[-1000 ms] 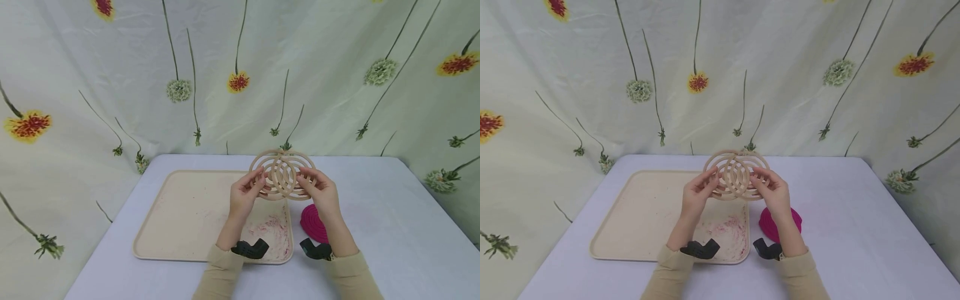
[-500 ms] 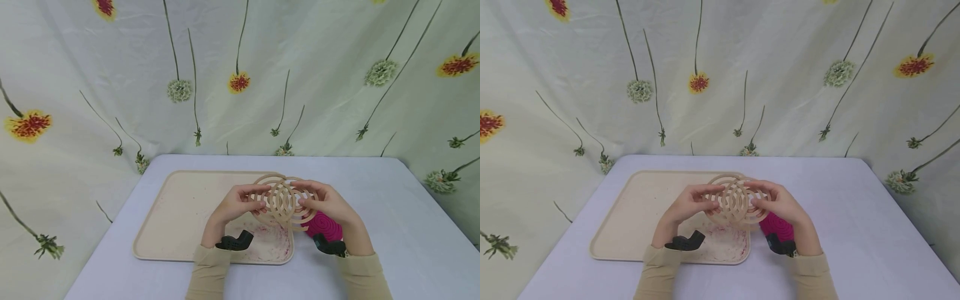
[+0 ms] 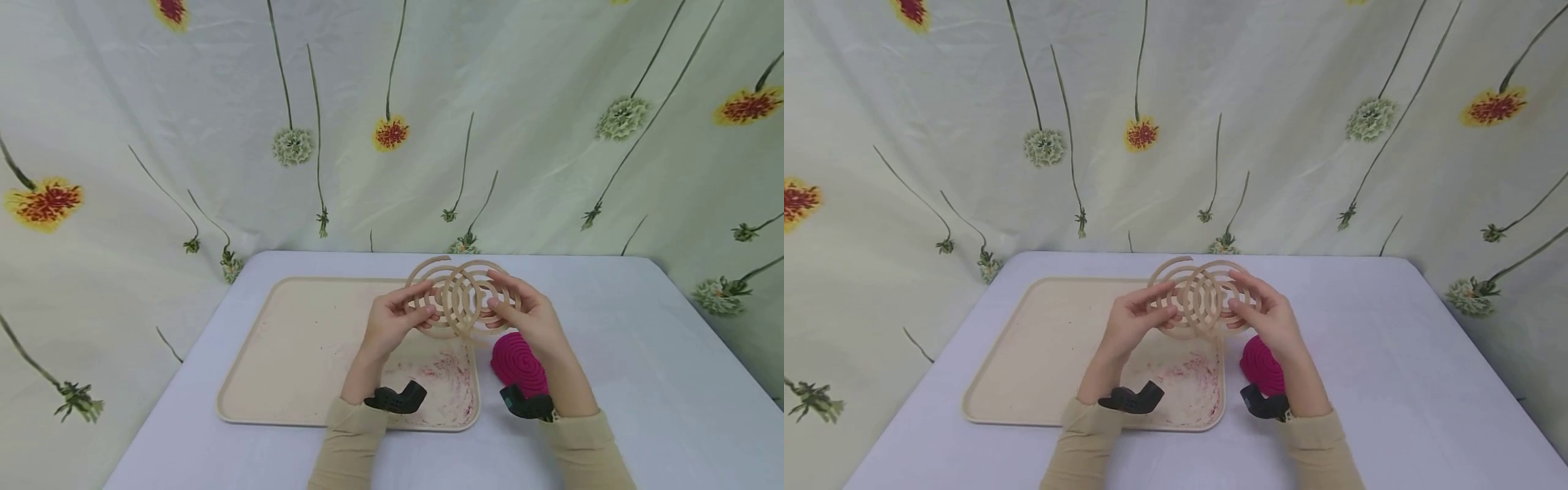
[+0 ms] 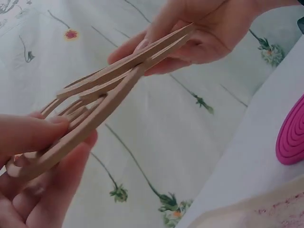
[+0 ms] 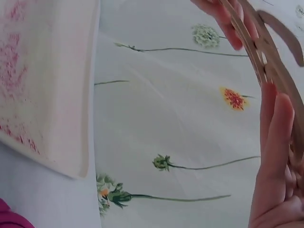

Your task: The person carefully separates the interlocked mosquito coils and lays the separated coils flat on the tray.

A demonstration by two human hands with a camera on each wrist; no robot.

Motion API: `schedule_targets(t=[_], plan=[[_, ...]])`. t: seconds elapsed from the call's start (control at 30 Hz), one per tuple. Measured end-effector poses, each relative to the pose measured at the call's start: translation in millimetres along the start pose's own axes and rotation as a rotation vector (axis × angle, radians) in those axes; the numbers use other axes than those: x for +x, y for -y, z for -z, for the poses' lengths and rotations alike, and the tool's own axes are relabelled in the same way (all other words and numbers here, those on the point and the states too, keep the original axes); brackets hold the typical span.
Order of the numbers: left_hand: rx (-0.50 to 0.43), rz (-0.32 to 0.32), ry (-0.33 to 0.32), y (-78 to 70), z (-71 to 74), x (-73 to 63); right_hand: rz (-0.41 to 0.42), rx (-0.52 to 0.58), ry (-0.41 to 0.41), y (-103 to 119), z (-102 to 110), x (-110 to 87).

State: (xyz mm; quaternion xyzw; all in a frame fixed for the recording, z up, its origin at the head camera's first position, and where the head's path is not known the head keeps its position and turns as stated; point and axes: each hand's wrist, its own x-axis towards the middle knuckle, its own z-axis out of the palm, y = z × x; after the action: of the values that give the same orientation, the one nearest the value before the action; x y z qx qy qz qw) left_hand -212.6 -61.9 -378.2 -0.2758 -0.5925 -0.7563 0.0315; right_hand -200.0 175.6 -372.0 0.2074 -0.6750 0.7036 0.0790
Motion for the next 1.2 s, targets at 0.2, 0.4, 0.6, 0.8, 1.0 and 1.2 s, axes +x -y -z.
schedule_targets(t=[0.2,0.4,0.6,0.8,1.0,1.2], plan=[[-0.061,-0.092,-0.164,4.5,-13.5,2.9,-0.019,0.158,-0.222,-3.4,-19.4,2.7],[-0.134,-0.096,-0.262,8.8,-21.9,4.1,0.030,0.246,-0.287,-5.9,-29.1,2.3],[-0.175,-0.051,-0.325,9.2,-21.5,4.2,0.068,0.235,-0.287,-5.3,-27.8,3.1],[-0.099,0.019,-0.145,1.6,-6.6,1.0,-0.018,0.080,-0.128,-1.7,-10.4,0.2],[0.048,0.121,0.116,-4.1,14.6,-4.3,-0.055,0.007,0.116,0.6,8.0,-2.5],[0.169,0.152,0.326,-7.4,29.5,-8.6,-0.058,0.022,0.359,1.7,18.4,-2.8]])
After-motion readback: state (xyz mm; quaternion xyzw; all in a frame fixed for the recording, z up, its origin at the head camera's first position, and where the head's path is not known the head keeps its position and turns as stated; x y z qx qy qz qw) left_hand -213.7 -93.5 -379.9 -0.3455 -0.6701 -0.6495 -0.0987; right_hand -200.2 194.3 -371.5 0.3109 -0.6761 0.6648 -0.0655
